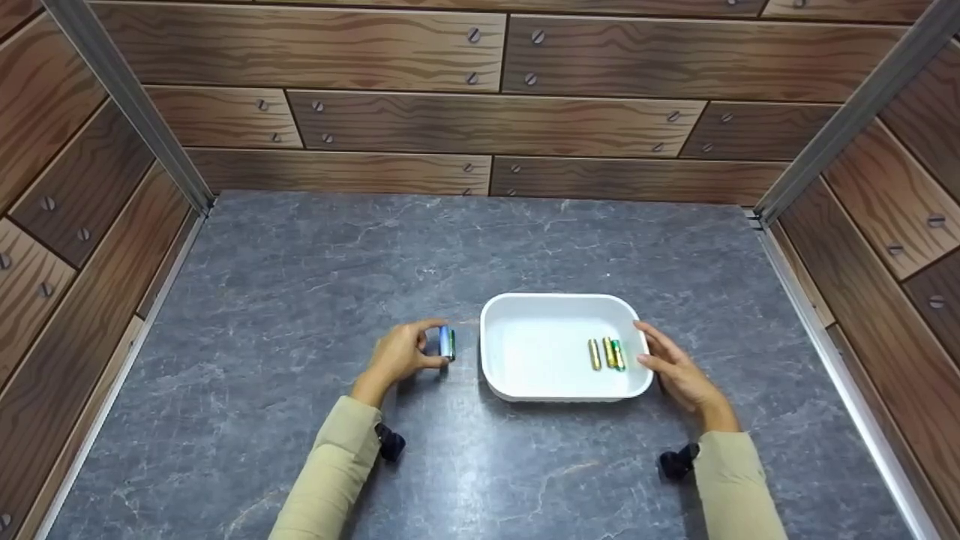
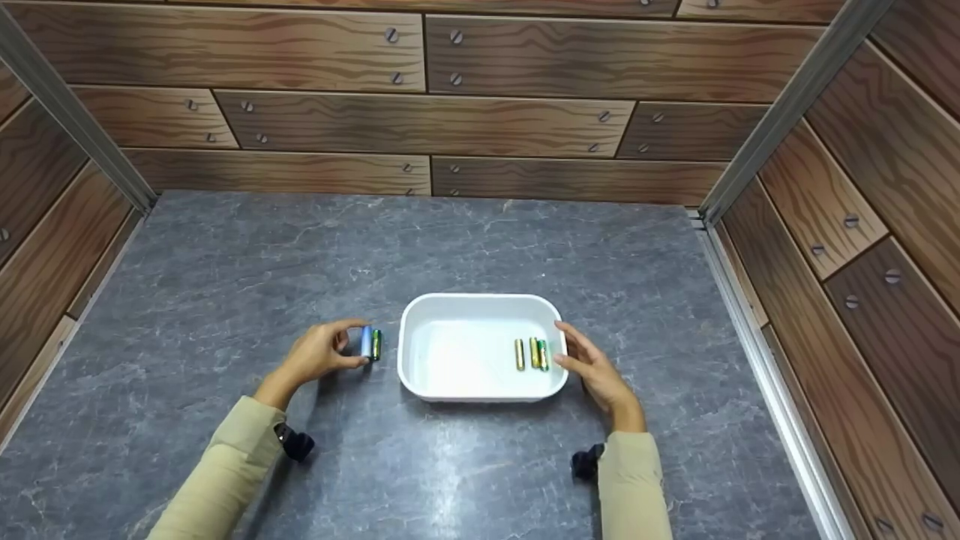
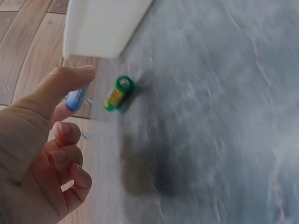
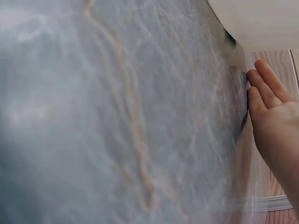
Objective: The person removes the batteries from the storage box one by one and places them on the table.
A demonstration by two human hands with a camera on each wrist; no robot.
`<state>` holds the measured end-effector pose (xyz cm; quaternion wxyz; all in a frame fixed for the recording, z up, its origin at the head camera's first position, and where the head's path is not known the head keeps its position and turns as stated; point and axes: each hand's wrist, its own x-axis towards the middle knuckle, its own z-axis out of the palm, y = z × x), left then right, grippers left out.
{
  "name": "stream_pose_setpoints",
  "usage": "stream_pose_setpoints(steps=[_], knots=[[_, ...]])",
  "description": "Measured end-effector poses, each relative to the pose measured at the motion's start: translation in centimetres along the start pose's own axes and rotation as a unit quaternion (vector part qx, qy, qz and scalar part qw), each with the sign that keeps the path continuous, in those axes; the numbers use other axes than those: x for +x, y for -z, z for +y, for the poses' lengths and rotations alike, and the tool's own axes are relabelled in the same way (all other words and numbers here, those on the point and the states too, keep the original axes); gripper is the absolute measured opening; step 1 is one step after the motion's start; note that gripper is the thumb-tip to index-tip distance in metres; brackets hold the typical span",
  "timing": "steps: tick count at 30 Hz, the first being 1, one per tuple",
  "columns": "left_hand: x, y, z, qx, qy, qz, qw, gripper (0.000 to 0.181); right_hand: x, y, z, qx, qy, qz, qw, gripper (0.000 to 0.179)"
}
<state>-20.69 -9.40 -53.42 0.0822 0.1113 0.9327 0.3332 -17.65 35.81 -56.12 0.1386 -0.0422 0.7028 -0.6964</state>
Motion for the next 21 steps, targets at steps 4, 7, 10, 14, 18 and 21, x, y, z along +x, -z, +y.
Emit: stream_pose_setpoints(steps=[4, 7, 10, 14, 18, 21], knots=[[0.0, 0.0, -0.6, 0.024, 0.010, -0.002, 0.9997, 0.061, -0.1, -0.1, 0.0, -0.004, 0.002, 0.004, 1.0000, 0.062], [0.2, 0.0, -0.8, 0.039, 0.016, -0.008, 0.9991, 0.060, -0.1, -0.1, 0.0, -0.007, -0.001, 0.007, 1.0000, 0.063], [0.5, 0.0, -0.9, 0.050, 0.023, -0.017, 0.9983, 0.059, -0.2, -0.1, -0.1, -0.007, -0.003, 0.012, 0.9999, 0.064], [0.7, 0.0, -1.0, 0.064, 0.021, -0.020, 0.9976, 0.057, -0.1, -0.1, 0.0, -0.002, -0.001, 0.013, 0.9999, 0.063], [0.9, -0.1, -1.1, 0.073, 0.020, -0.021, 0.9969, 0.058, -0.2, -0.2, 0.0, 0.005, -0.002, 0.013, 0.9999, 0.062], [0.9, -0.2, -1.2, 0.082, 0.018, -0.022, 0.9962, 0.059, -0.2, -0.2, 0.0, 0.006, -0.003, 0.011, 0.9999, 0.063]])
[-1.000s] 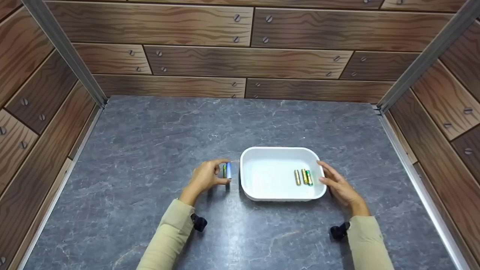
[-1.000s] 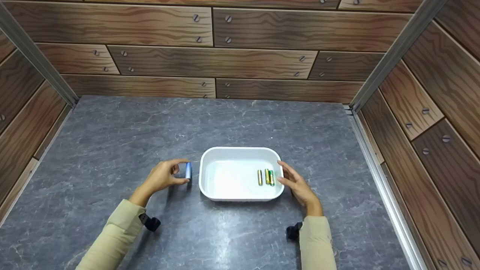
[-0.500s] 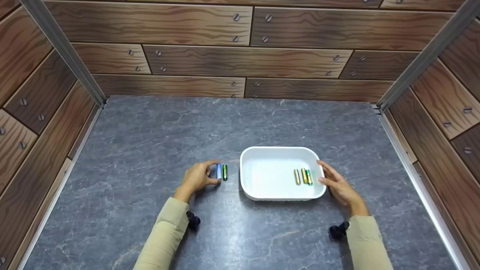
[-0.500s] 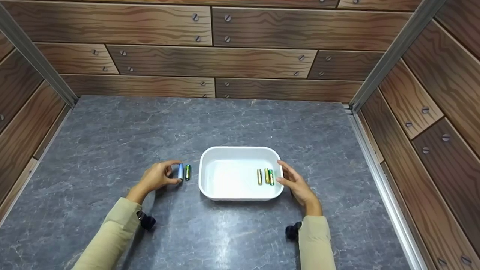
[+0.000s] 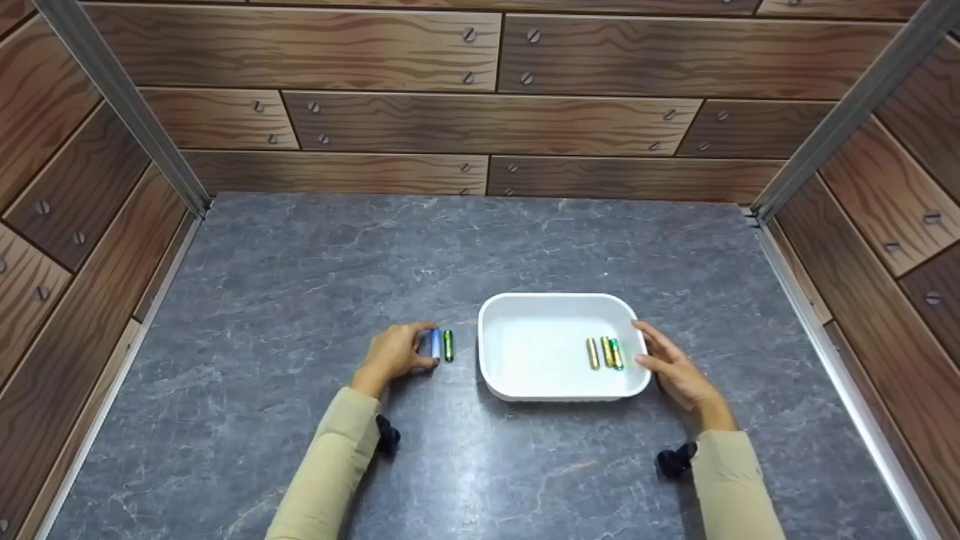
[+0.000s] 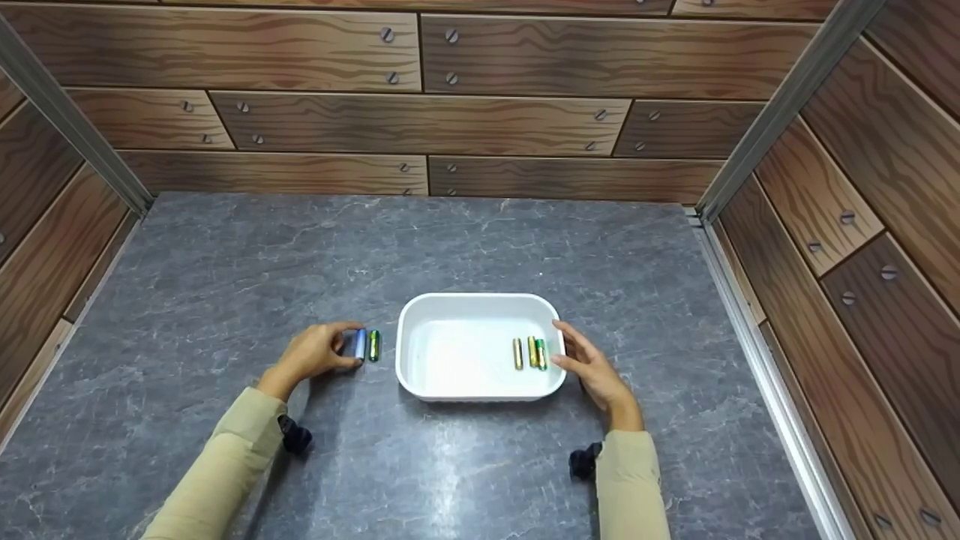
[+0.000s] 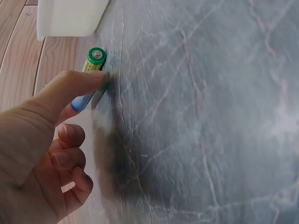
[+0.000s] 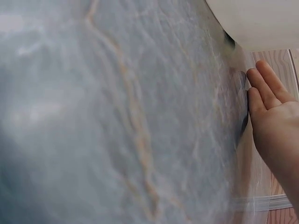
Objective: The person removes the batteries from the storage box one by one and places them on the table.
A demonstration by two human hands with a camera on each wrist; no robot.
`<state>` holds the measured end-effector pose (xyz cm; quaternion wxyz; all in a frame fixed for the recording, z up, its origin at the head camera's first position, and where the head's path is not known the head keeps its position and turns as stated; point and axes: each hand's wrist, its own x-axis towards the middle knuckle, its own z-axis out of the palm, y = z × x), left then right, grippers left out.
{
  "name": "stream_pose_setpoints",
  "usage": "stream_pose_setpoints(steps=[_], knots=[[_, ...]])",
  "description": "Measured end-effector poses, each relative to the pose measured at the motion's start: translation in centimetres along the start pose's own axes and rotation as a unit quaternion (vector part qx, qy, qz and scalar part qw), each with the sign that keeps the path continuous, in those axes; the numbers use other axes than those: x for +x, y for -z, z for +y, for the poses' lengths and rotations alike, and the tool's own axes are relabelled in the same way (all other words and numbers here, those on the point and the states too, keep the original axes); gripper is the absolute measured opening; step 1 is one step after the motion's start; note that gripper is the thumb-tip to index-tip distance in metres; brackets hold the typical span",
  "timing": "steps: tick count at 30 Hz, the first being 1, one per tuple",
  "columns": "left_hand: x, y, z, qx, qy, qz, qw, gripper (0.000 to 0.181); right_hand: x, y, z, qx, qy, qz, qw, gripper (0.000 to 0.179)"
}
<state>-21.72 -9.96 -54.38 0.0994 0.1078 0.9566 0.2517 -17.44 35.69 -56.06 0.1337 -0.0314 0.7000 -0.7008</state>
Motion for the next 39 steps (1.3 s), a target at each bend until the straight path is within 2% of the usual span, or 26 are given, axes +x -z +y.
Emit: stream_pose_setpoints(steps=[8, 12, 19, 22, 31, 39], knots=[[-0.1, -0.1, -0.2, 0.007, -0.007, 0.000, 1.0000, 0.061, 0.0, -0.1, 0.0, 0.000, -0.007, 0.001, 1.0000, 0.065], [-0.1, -0.1, -0.2, 0.007, -0.007, -0.001, 1.0000, 0.064, 0.0, -0.1, 0.1, 0.004, 0.003, 0.000, 1.0000, 0.064], [-0.3, 0.5, 0.4, -0.015, 0.007, -0.008, 0.9998, 0.067, -0.1, 0.0, 0.1, 0.004, 0.013, -0.013, 0.9998, 0.064], [-0.3, 0.9, 0.8, -0.025, 0.003, -0.010, 0.9996, 0.064, -0.1, 0.0, 0.2, 0.007, 0.018, -0.015, 0.9997, 0.063], [-0.6, 1.8, 3.1, -0.076, -0.039, 0.014, 0.9963, 0.051, -0.2, -0.2, 0.4, 0.006, 0.024, 0.002, 0.9997, 0.063], [-0.6, 1.7, 6.4, -0.091, -0.109, 0.053, 0.9885, 0.047, -0.1, -0.3, 0.6, 0.023, 0.026, 0.013, 0.9993, 0.062]])
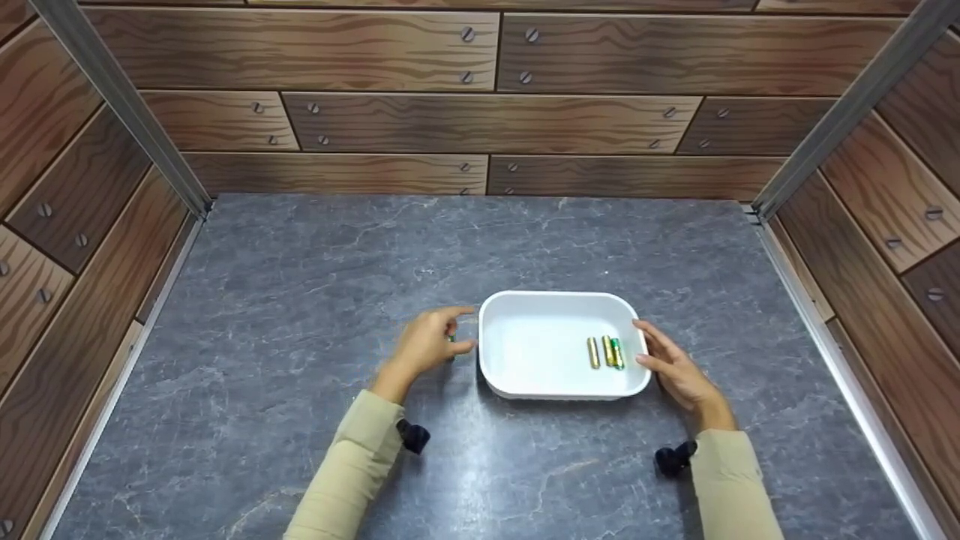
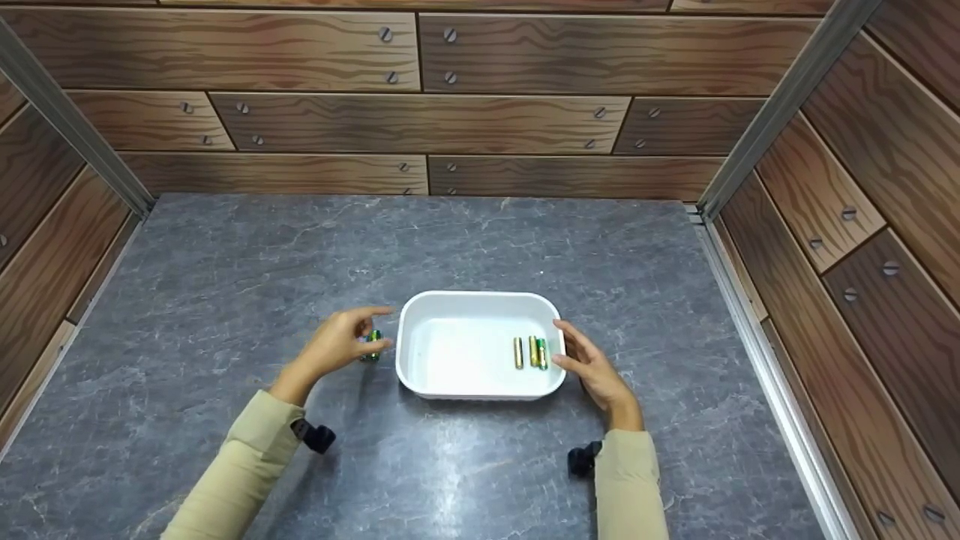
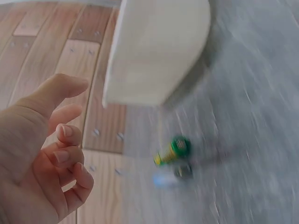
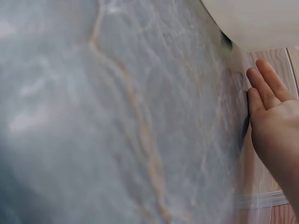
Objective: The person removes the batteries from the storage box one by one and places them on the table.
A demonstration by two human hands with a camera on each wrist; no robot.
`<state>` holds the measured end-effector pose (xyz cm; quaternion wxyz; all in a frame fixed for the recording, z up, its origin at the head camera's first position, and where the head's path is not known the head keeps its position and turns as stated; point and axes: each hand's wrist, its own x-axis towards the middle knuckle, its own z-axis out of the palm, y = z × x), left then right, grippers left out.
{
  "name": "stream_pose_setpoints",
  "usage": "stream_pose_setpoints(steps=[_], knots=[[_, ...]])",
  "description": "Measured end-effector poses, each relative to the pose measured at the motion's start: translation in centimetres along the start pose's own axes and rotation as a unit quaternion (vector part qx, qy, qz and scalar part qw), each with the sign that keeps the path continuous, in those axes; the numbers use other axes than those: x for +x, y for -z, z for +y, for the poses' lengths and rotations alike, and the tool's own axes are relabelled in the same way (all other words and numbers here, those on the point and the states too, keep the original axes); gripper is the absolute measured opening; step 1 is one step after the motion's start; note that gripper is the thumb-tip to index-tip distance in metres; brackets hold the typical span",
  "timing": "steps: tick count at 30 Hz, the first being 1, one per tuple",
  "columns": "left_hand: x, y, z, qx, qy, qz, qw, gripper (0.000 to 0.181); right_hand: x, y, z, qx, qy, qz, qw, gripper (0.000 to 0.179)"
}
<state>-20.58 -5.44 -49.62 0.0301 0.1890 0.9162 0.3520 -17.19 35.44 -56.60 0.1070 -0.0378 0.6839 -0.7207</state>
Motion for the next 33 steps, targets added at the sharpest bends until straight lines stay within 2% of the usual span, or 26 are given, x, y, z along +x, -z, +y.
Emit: stream_pose_setpoints(steps=[3, 7, 10, 17, 21, 26, 33], knots=[[0.4, -0.7, 1.3, -0.005, -0.027, 0.003, 0.9996, 0.046, 0.1, 0.1, 0.0, -0.002, -0.003, -0.007, 1.0000, 0.063], [1.0, -1.8, 2.9, -0.008, -0.053, -0.011, 0.9985, 0.046, 0.2, 0.1, -0.1, -0.002, -0.011, -0.013, 0.9999, 0.066], [1.3, -2.7, 3.9, -0.009, -0.056, -0.027, 0.9980, 0.046, 0.3, 0.1, -0.2, -0.006, -0.011, -0.023, 0.9997, 0.067], [2.0, -4.7, 5.2, -0.009, -0.061, -0.042, 0.9972, 0.044, 0.4, 0.0, -0.2, -0.003, 0.002, -0.016, 0.9999, 0.064], [2.4, -6.0, 5.7, -0.016, -0.053, -0.061, 0.9966, 0.044, 0.4, 0.0, -0.1, -0.001, 0.003, -0.011, 0.9999, 0.064], [3.0, -7.5, 6.2, -0.003, -0.039, -0.082, 0.9958, 0.045, 0.5, -0.2, -0.1, 0.002, -0.009, -0.006, 0.9999, 0.065], [3.7, -9.2, 7.0, 0.000, -0.016, -0.081, 0.9966, 0.047, 0.4, 0.0, -0.1, 0.007, -0.018, -0.006, 0.9998, 0.064]])
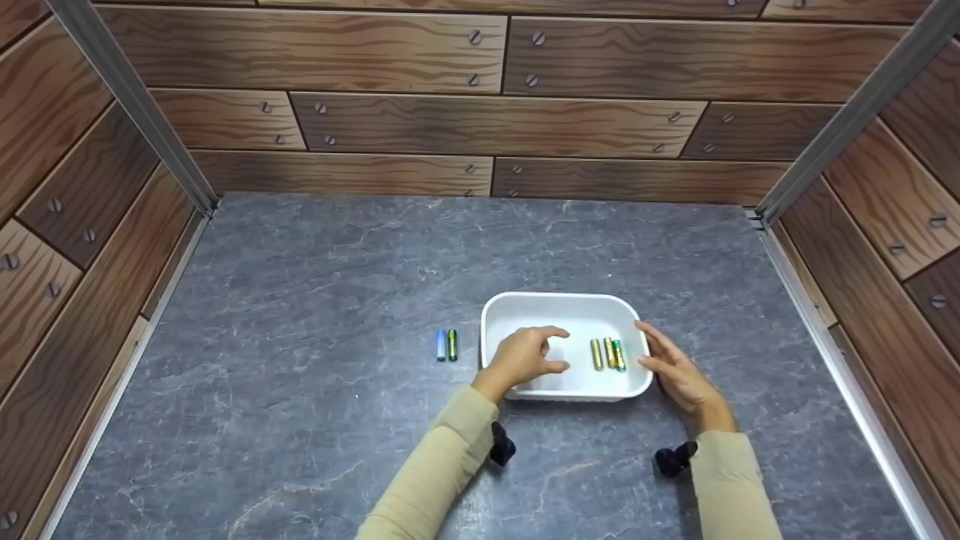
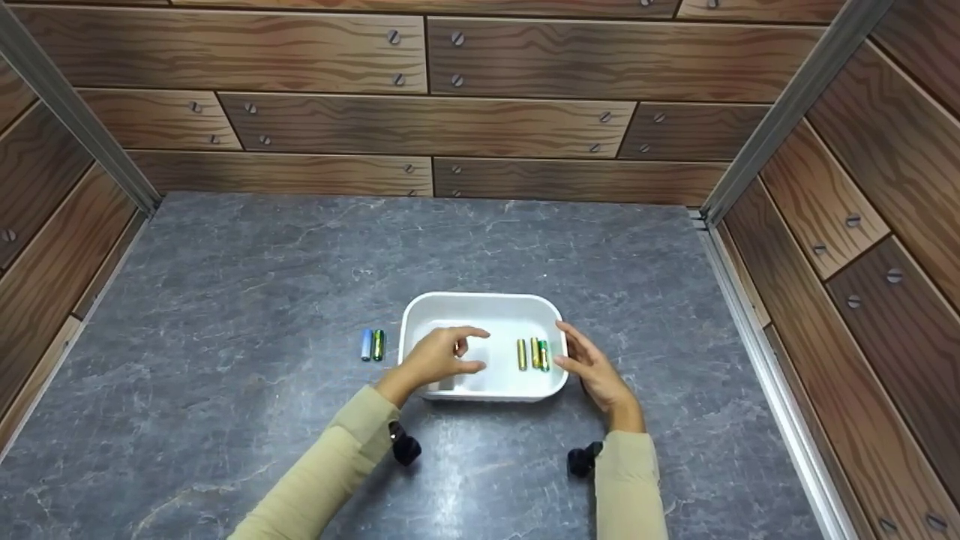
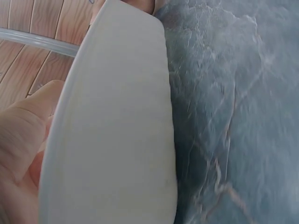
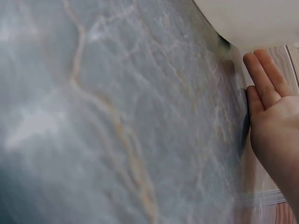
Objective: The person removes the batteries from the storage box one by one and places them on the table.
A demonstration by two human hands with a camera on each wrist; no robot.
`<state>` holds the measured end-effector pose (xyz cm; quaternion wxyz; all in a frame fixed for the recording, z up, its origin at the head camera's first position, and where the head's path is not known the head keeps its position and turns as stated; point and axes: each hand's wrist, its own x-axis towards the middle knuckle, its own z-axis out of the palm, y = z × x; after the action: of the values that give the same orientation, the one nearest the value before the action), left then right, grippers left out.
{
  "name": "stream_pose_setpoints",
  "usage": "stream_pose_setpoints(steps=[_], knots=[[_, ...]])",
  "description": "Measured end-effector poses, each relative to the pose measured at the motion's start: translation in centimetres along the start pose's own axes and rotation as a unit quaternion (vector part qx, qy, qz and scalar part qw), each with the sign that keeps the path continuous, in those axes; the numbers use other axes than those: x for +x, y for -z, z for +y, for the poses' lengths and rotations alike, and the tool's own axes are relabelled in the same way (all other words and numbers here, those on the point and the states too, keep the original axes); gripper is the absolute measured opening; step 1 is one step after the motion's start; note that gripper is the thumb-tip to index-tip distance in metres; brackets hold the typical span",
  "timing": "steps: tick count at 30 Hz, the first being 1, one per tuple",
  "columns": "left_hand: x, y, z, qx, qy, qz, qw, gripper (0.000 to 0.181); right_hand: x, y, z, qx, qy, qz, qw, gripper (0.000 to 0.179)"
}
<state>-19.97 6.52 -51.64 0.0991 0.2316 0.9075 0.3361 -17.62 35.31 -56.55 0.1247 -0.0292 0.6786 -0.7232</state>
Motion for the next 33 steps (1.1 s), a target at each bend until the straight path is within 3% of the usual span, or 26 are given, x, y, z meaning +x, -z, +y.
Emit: stream_pose_setpoints(steps=[7, 20, 26, 33], knots=[[1.2, -1.4, 0.9, 0.000, 0.029, -0.002, 0.9996, 0.052, -0.1, 0.2, 0.1, -0.001, -0.002, -0.010, 0.9999, 0.062], [3.3, -4.0, 3.3, 0.082, 0.096, -0.007, 0.9920, 0.058, -0.1, 0.2, 0.0, -0.014, -0.005, -0.007, 0.9999, 0.068], [3.8, -4.5, 3.7, 0.091, 0.115, 0.007, 0.9892, 0.063, -0.3, 0.2, -0.1, -0.011, 0.007, -0.004, 0.9999, 0.066], [4.1, -4.6, 3.6, 0.095, 0.123, 0.010, 0.9878, 0.063, 0.0, 0.3, 0.1, 0.032, 0.024, -0.029, 0.9988, 0.058]])
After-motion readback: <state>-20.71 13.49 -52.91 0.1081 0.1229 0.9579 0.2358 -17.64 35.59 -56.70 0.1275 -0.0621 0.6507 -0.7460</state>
